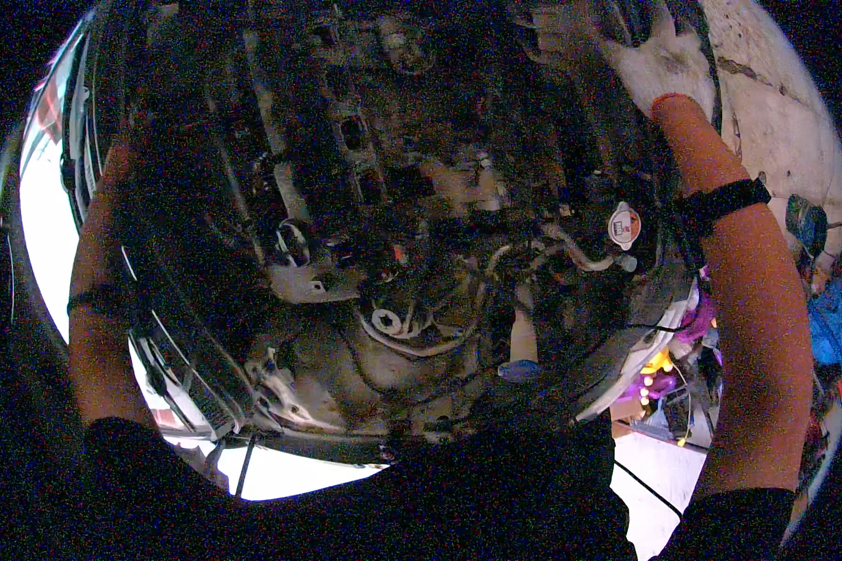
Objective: The recorder uses a socket wrench to unscrew and remove bolts from the upper part of a car engine.
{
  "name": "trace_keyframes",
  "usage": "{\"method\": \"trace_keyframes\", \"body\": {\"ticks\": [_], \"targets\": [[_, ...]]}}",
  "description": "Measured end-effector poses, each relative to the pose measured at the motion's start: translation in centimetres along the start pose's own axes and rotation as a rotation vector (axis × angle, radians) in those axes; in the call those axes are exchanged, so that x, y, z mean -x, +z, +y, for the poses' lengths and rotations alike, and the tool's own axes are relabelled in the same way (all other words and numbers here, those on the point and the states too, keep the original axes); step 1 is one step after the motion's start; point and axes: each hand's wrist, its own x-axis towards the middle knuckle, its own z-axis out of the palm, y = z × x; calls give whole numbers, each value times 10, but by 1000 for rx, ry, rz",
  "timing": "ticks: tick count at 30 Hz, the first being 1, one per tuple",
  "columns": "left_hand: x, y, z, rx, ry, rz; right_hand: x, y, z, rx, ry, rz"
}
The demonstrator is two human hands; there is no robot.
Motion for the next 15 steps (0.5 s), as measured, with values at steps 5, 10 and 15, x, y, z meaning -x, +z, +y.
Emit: {"method": "trace_keyframes", "body": {"ticks": [5,10,15], "targets": [[58,-5,43,-864,558,114,-18,30,24,49,-63,91],[29,10,24,-21,-68,134,-32,42,37,160,-94,153],[-26,-2,-31,887,-754,-176,-29,38,35,98,-73,86]]}}
